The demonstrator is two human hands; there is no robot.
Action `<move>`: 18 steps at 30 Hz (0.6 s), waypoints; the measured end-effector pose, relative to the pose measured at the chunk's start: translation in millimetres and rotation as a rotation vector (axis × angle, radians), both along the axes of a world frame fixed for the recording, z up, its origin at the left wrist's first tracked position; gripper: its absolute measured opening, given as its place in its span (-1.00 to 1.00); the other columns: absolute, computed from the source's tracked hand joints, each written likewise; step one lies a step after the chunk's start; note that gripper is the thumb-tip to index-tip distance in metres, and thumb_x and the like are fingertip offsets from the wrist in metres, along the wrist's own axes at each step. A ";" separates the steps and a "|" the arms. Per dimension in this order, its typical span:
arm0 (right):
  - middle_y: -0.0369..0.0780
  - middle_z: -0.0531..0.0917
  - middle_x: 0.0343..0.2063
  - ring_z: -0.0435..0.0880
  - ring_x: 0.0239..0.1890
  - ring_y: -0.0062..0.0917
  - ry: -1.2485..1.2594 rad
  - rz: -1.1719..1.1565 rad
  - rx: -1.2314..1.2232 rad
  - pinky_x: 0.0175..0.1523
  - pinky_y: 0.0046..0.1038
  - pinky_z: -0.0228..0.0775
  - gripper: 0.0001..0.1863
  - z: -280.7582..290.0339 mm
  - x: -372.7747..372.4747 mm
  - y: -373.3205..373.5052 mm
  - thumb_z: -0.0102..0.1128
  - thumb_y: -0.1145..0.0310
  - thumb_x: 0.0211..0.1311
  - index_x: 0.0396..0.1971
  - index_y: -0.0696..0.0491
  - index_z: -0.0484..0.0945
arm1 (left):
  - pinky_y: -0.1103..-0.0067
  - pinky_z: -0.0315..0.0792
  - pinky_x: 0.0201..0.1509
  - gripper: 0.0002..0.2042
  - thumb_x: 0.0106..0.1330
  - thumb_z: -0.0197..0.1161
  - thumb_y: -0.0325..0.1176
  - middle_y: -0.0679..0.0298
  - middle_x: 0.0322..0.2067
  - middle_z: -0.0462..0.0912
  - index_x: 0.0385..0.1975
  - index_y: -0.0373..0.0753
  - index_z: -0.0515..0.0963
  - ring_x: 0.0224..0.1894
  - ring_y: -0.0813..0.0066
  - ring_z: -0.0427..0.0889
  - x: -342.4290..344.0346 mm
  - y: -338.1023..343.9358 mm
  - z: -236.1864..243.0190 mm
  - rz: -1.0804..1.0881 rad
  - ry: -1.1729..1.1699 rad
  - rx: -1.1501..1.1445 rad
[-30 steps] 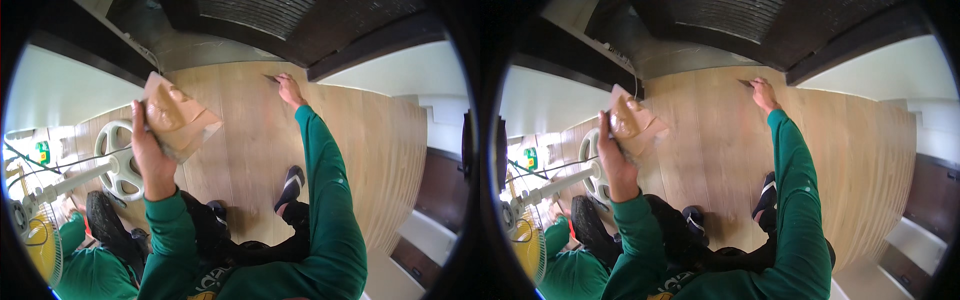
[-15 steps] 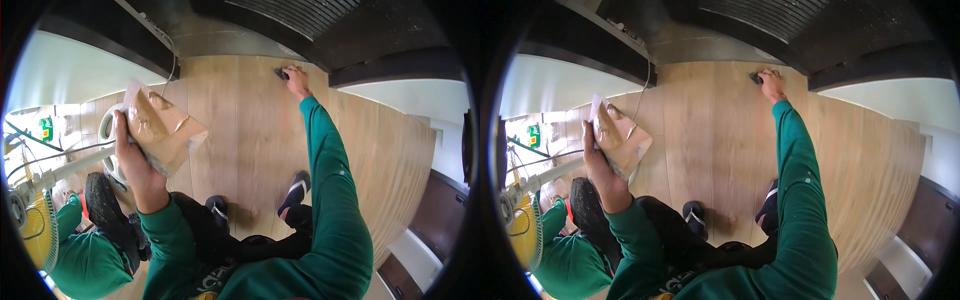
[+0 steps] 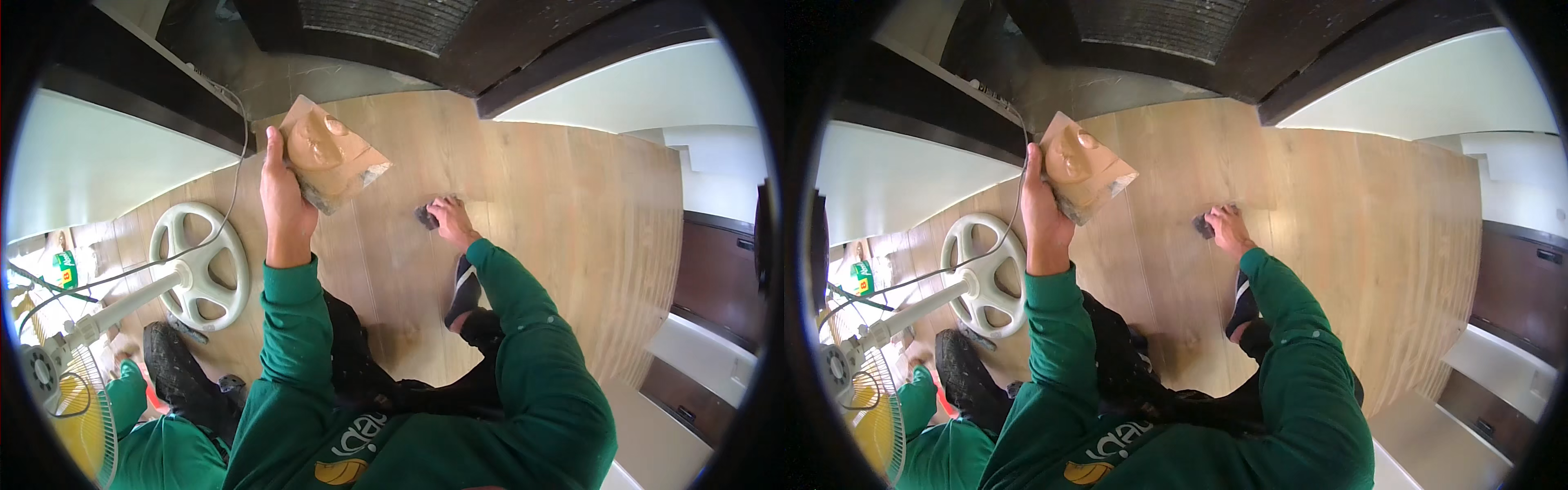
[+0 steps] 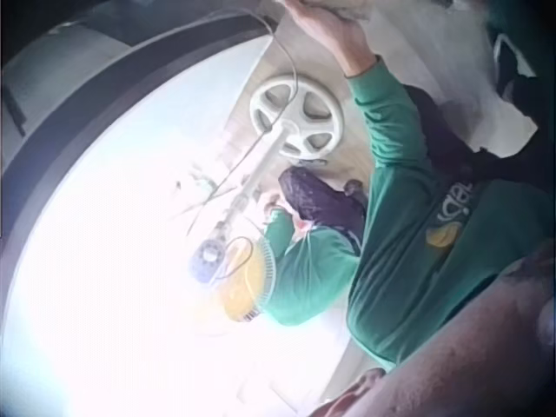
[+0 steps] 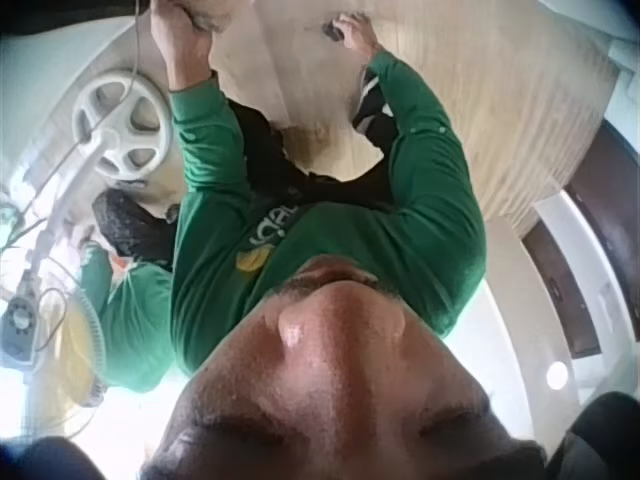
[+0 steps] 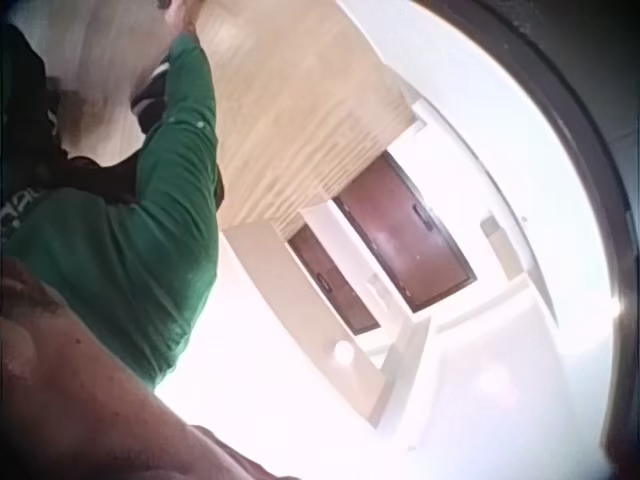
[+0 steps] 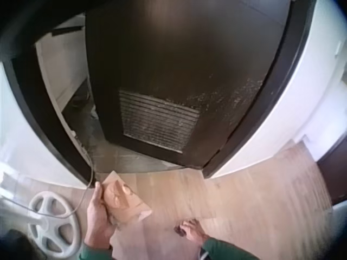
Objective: The person applies putty to gaps in a wooden floor using a scraper, taking material from a hand-held board and spreading it across the floorboards.
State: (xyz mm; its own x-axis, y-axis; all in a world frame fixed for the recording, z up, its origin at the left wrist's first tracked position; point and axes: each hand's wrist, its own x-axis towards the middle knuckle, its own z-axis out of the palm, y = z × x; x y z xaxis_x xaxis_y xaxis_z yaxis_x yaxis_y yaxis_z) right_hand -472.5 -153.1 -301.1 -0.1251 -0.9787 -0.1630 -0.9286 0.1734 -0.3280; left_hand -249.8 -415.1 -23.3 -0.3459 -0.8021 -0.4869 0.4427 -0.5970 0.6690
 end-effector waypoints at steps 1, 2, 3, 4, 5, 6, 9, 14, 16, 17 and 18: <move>-0.25 0.62 -0.21 0.50 0.00 -0.24 0.040 0.038 0.042 0.00 -0.15 0.40 -0.66 4.5 -3.2 7.5 0.21 0.52 0.03 -0.14 -0.01 0.67 | 0.37 0.50 0.18 -0.49 0.54 0.00 0.03 0.17 0.07 0.57 0.15 -0.33 0.44 0.09 0.33 0.59 -2.8 0.2 -1.2 -0.017 0.004 -0.017; -0.24 0.62 -0.23 0.51 -0.02 -0.23 0.081 0.071 0.084 0.00 -0.15 0.41 -0.65 9.1 -6.1 13.6 0.22 0.52 0.02 -0.13 -0.02 0.67 | 0.37 0.50 0.18 -0.49 0.54 0.00 0.03 0.18 0.07 0.56 0.15 -0.33 0.44 0.09 0.33 0.58 -6.4 -0.3 -4.5 -0.040 0.007 -0.037; -0.23 0.62 -0.25 0.52 -0.04 -0.22 0.122 0.102 0.126 0.00 -0.15 0.42 -0.64 14.0 -11.1 18.7 0.22 0.51 0.01 -0.13 -0.03 0.67 | 0.40 0.49 0.18 -0.49 0.54 0.01 0.03 0.19 0.07 0.55 0.14 -0.34 0.44 0.08 0.36 0.57 -9.2 -1.2 -13.8 -0.075 0.050 -0.054; -0.24 0.64 -0.24 0.55 -0.05 -0.25 0.030 0.027 0.044 0.00 -0.19 0.43 -0.67 23.2 -12.3 15.4 0.22 0.51 0.04 -0.13 -0.01 0.67 | 0.41 0.48 0.19 -0.48 0.54 0.01 0.03 0.19 0.08 0.54 0.16 -0.35 0.43 0.10 0.37 0.57 -9.0 -0.8 -17.4 -0.059 -0.001 -0.057; -0.25 0.65 -0.24 0.58 -0.07 -0.28 -0.066 -0.047 -0.040 0.01 -0.22 0.45 -0.69 40.6 -14.1 10.0 0.22 0.52 0.08 -0.14 0.01 0.67 | 0.42 0.47 0.20 -0.48 0.54 0.02 0.03 0.19 0.10 0.53 0.17 -0.36 0.42 0.11 0.37 0.56 -10.8 1.5 -19.6 -0.044 -0.055 -0.062; -0.25 0.67 -0.24 0.61 -0.08 -0.31 -0.160 -0.127 -0.119 0.01 -0.26 0.46 -0.72 64.8 -17.7 6.0 0.21 0.52 0.11 -0.14 0.03 0.67 | 0.44 0.46 0.21 -0.47 0.53 0.02 0.03 0.19 0.11 0.53 0.19 -0.36 0.40 0.13 0.38 0.55 -17.4 6.6 -20.3 -0.034 -0.109 -0.060; -0.23 0.71 -0.18 0.65 -0.08 -0.46 -0.837 -0.710 -0.121 -0.08 -0.37 0.53 -0.77 166.5 -22.7 -10.9 0.20 0.50 0.26 -0.09 0.12 0.65 | 0.50 0.33 -0.16 -0.53 0.53 0.02 0.07 0.30 -0.25 0.43 -0.23 -0.34 0.46 -0.20 0.50 0.39 -28.5 34.3 -11.7 -0.059 -0.408 -0.350; -0.20 0.68 -0.12 0.70 -0.10 -0.42 -1.707 -1.017 -0.247 0.11 -0.31 0.54 -0.68 333.2 -11.8 -13.8 0.12 0.31 0.37 0.03 0.15 0.52 | 0.48 0.12 -0.48 -0.47 0.57 -0.04 0.00 0.37 -0.56 0.32 -0.50 -0.38 0.43 -0.52 0.55 0.19 -43.2 66.0 -10.1 -0.129 -0.406 -0.848; -0.19 0.68 -0.14 0.71 -0.09 -0.39 -1.885 -1.014 -0.177 0.13 -0.27 0.55 -0.71 370.1 -2.6 -15.8 0.10 0.33 0.37 0.00 0.14 0.52 | 0.50 0.25 -0.45 -0.51 0.59 -0.08 -0.06 0.26 -0.52 0.48 -0.36 -0.43 0.52 -0.51 0.46 0.38 -44.6 73.1 -26.3 -0.052 -0.435 -1.072; -0.18 0.69 -0.14 0.71 -0.10 -0.38 -1.937 -0.999 -0.167 0.13 -0.27 0.55 -0.72 373.3 -0.7 -13.8 0.11 0.35 0.33 -0.03 0.14 0.52 | 0.50 0.31 -0.44 -0.51 0.59 -0.10 -0.09 0.20 -0.49 0.56 -0.29 -0.45 0.57 -0.50 0.41 0.48 -48.2 78.4 -28.3 -0.018 -0.437 -1.177; -0.18 0.69 -0.15 0.71 -0.10 -0.39 -1.966 -1.007 -0.193 0.13 -0.27 0.55 -0.73 375.2 3.8 -12.5 0.12 0.36 0.33 -0.04 0.15 0.52 | 0.49 0.39 -0.37 -0.53 0.60 -0.11 -0.09 0.13 -0.42 0.61 -0.21 -0.44 0.58 -0.42 0.32 0.56 -51.7 83.7 -27.5 0.022 -0.407 -1.273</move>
